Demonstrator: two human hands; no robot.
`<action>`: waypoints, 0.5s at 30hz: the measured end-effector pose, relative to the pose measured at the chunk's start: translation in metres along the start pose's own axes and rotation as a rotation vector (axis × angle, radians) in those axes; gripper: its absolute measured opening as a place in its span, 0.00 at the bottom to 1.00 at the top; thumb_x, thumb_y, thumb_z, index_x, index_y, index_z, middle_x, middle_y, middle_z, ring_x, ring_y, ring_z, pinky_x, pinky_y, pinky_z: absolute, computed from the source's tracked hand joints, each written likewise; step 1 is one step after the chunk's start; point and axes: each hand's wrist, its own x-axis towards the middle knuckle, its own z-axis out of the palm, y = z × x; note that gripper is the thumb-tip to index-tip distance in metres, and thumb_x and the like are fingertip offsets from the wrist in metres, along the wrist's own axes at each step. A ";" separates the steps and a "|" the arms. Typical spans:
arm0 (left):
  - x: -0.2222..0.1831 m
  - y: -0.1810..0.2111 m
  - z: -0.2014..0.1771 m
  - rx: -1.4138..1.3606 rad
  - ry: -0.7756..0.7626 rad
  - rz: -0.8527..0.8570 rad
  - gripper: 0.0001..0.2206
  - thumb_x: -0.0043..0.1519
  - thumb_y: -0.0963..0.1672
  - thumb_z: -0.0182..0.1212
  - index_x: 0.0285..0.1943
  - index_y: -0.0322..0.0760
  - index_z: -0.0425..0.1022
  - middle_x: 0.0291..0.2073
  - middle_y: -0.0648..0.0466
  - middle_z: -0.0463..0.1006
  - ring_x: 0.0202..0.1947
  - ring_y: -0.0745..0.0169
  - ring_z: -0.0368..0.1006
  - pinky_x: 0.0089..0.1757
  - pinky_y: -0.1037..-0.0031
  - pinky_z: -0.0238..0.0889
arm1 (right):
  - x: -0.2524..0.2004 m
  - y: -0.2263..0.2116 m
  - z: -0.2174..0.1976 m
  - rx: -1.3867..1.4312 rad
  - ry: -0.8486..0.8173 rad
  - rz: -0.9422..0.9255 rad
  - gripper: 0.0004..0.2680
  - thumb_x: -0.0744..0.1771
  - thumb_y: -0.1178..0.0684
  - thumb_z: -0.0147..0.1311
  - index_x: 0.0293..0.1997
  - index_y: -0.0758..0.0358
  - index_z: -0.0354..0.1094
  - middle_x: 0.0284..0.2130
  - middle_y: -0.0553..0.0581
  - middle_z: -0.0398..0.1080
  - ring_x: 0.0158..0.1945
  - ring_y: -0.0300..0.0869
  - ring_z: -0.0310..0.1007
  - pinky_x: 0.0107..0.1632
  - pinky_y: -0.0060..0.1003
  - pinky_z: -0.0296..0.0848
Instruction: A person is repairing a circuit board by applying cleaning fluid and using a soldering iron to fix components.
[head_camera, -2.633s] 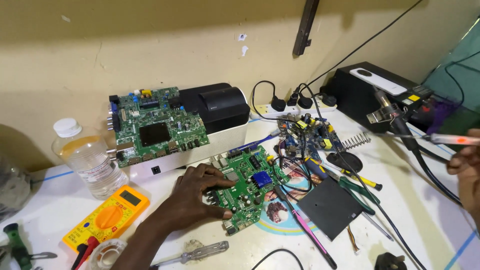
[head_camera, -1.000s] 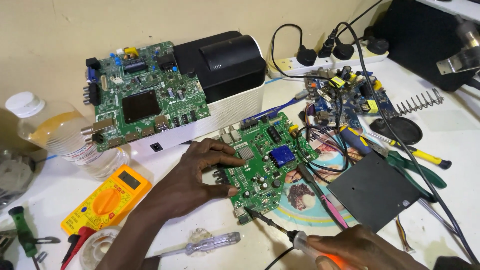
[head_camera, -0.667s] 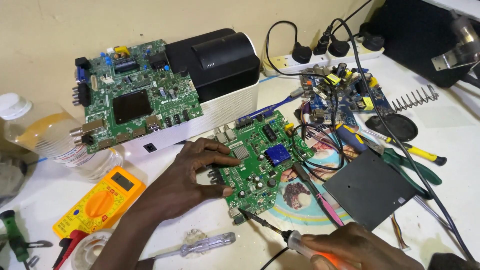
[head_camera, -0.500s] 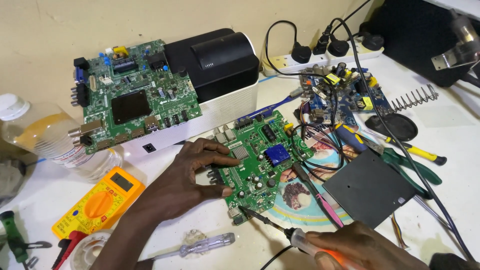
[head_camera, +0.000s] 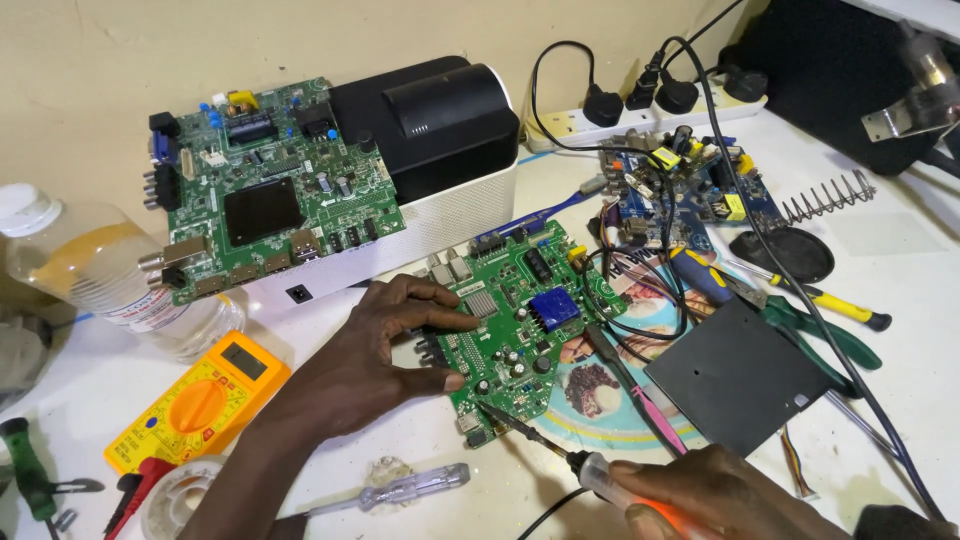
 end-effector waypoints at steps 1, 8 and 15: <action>0.000 0.001 0.000 0.006 -0.002 -0.001 0.23 0.50 0.49 0.76 0.57 0.62 0.84 0.61 0.65 0.71 0.67 0.68 0.61 0.62 0.64 0.57 | 0.005 -0.009 -0.004 -0.009 0.036 -0.026 0.22 0.66 0.53 0.65 0.68 0.47 0.65 0.17 0.53 0.65 0.18 0.42 0.51 0.23 0.37 0.60; 0.000 -0.005 0.001 0.023 0.043 0.107 0.22 0.50 0.48 0.76 0.56 0.60 0.85 0.59 0.64 0.72 0.65 0.68 0.63 0.63 0.68 0.55 | -0.016 0.015 -0.015 0.070 -0.014 -0.018 0.29 0.68 0.25 0.45 0.70 0.54 0.69 0.19 0.49 0.49 0.18 0.40 0.60 0.28 0.39 0.56; -0.005 0.003 -0.003 0.014 -0.013 0.077 0.23 0.51 0.48 0.70 0.58 0.60 0.83 0.60 0.64 0.70 0.66 0.67 0.60 0.62 0.66 0.55 | -0.011 0.027 -0.020 0.051 -0.121 0.477 0.25 0.62 0.32 0.59 0.68 0.37 0.74 0.28 0.48 0.61 0.33 0.35 0.67 0.39 0.34 0.59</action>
